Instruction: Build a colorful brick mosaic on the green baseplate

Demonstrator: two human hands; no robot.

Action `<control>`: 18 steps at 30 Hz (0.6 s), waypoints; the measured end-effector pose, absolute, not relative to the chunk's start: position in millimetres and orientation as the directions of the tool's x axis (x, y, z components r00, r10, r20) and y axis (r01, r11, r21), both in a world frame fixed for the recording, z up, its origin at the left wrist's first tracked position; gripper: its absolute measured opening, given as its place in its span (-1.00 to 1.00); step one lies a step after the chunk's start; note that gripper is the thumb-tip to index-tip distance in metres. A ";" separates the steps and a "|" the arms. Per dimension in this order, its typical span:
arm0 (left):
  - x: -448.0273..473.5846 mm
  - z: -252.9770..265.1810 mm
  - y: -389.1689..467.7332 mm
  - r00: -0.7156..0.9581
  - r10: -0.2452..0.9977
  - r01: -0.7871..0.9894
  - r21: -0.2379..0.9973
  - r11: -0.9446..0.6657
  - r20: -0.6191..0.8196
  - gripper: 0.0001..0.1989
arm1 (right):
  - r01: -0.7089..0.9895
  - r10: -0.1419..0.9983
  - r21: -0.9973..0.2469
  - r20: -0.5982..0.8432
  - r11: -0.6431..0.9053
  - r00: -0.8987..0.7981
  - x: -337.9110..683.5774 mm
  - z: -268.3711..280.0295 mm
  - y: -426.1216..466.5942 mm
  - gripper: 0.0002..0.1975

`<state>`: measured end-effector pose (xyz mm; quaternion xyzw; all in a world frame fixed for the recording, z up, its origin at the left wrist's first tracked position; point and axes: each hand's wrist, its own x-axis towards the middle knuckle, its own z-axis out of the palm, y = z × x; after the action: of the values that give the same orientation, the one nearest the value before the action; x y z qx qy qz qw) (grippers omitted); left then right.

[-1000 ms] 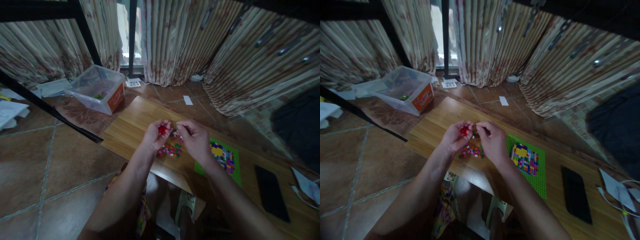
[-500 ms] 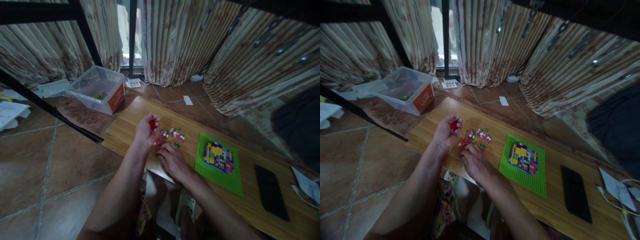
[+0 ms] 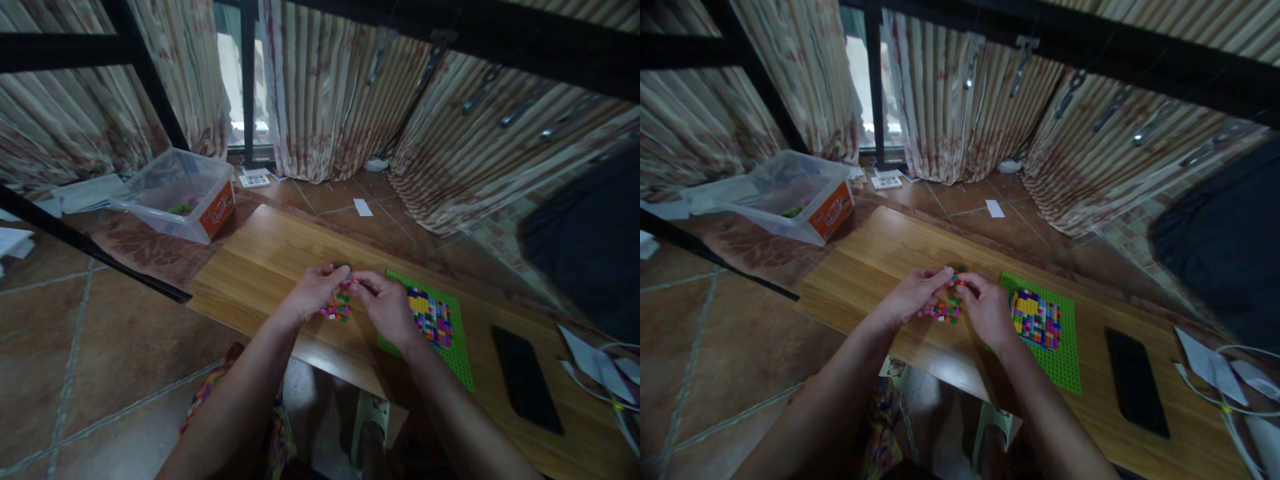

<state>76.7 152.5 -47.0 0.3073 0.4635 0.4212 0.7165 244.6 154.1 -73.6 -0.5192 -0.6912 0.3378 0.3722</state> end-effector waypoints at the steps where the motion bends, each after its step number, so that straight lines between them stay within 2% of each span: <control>1: 77.8 -47.6 152.0 0.211 0.893 -0.302 0.842 0.447 -0.399 -0.68 | 0.450 0.971 -0.865 0.154 0.222 -0.183 244.2 -74.3 154.5 -0.80; 7: 78.3 -51.5 152.3 0.226 0.913 -0.243 0.888 0.391 -0.340 -0.76 | 0.294 0.986 -0.947 0.086 0.126 -0.145 238.5 -73.3 152.1 -0.82; 14: 79.2 -48.3 155.7 0.237 0.878 -0.357 0.803 0.477 -0.416 -0.77 | 0.044 0.999 -0.999 0.016 0.018 -0.036 232.4 -83.3 150.1 -0.78; 16: 78.4 -50.8 157.6 0.226 0.869 -0.367 0.788 0.495 -0.441 -0.76 | 0.067 1.000 -0.998 0.013 0.014 -0.016 231.5 -92.3 150.1 -0.80; 18: 77.7 -54.6 158.5 0.190 0.874 -0.355 0.799 0.485 -0.446 -0.77 | 0.165 0.999 -0.985 0.046 0.049 -0.024 230.4 -99.8 150.6 -0.82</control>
<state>77.7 158.5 -54.6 0.2750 0.4724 0.4264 0.7207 230.4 150.6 -99.8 -0.5228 -0.5566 0.4495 0.4635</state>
